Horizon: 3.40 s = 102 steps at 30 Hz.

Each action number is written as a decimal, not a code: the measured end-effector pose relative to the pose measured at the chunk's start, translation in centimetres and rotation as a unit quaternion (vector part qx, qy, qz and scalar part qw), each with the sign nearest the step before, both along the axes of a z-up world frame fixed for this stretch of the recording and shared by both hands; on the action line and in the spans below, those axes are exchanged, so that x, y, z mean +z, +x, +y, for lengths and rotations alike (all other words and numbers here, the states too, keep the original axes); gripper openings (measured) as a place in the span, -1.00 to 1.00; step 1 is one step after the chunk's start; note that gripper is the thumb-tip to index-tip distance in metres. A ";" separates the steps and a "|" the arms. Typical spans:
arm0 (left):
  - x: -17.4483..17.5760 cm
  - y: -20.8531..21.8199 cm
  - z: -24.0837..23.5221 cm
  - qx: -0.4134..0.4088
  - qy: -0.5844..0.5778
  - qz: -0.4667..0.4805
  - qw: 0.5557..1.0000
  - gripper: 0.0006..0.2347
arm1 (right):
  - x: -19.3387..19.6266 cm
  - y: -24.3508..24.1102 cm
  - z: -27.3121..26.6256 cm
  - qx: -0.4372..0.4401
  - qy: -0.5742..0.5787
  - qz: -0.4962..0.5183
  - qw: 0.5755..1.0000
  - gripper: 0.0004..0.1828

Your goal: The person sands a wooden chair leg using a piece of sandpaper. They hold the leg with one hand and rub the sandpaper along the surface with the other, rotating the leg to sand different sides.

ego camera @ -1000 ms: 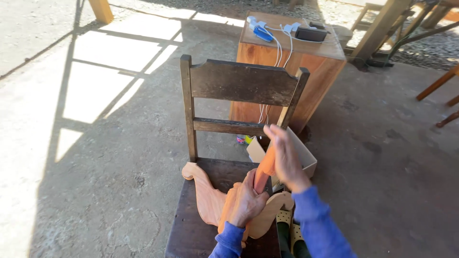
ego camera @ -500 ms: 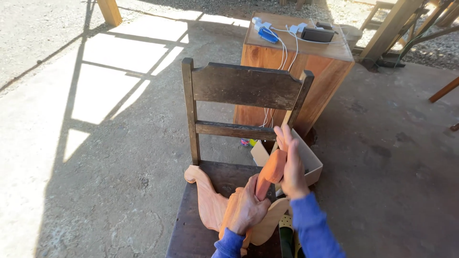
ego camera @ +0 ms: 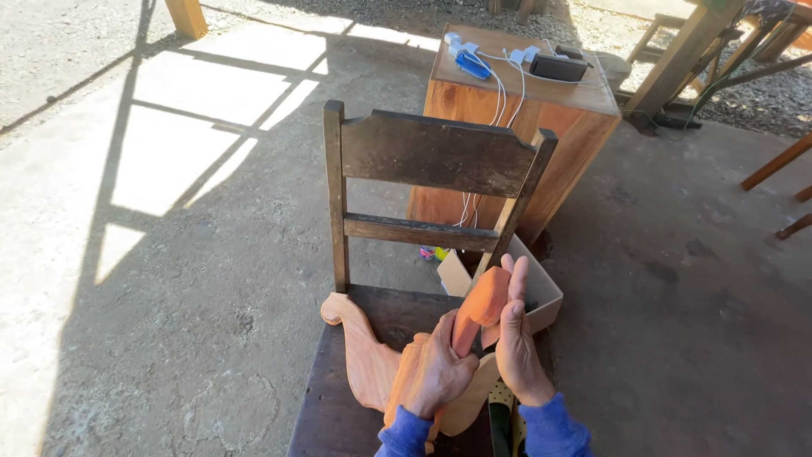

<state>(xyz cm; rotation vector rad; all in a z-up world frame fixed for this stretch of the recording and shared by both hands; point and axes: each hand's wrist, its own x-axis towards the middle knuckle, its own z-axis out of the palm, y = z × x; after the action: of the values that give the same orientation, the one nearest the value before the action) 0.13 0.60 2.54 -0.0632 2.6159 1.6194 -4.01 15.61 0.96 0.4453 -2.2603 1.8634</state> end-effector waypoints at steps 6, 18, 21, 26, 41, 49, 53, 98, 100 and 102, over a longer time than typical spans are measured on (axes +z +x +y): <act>-0.2 0.2 0.0 -0.016 -0.012 -0.020 1.000 -0.41 | -2.1 0.9 3.4 0.018 -0.073 -0.028 0.997 0.03; -0.8 -0.1 0.0 -0.008 -0.027 -0.021 0.999 -0.42 | -1.2 1.9 0.7 -0.176 0.046 0.104 0.978 -0.52; -0.3 0.3 0.0 -0.005 -0.029 -0.029 0.999 -0.44 | -1.1 1.1 0.4 -0.170 -0.009 0.152 0.974 -0.65; 0.5 0.5 -0.2 -0.013 -0.015 -0.047 0.999 -0.45 | 0.6 1.1 0.3 -0.220 0.072 0.159 0.960 -0.63; -2.5 -0.3 0.6 0.006 -0.016 -0.011 1.000 -0.42 | 1.5 0.4 0.0 -0.237 0.129 0.207 0.941 -0.70; -1.9 -0.1 0.6 0.003 -0.008 -0.002 1.000 -0.42 | 0.0 0.0 0.6 -0.222 0.052 0.166 0.960 -0.69; -1.4 0.5 0.6 0.005 -0.022 -0.012 1.000 -0.44 | 1.2 -0.4 0.1 -0.255 0.077 0.138 0.954 -0.69; -1.4 0.6 0.5 -0.009 -0.030 -0.025 0.999 -0.47 | 6.3 -1.2 2.3 -0.154 0.303 0.290 0.895 -0.69; -1.6 0.7 1.0 0.017 -0.013 -0.008 1.000 -0.47 | 7.3 -1.6 2.1 -0.156 0.409 0.303 0.846 -0.68; -2.4 0.6 1.0 0.019 -0.012 0.005 1.000 -0.49 | 7.4 -1.2 2.4 -0.137 0.393 0.317 0.852 -0.72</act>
<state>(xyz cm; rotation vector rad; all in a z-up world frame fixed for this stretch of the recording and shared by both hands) 0.72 1.56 0.17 -0.1062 2.6578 1.6027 -5.25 18.02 8.34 0.6691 -2.3017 0.4552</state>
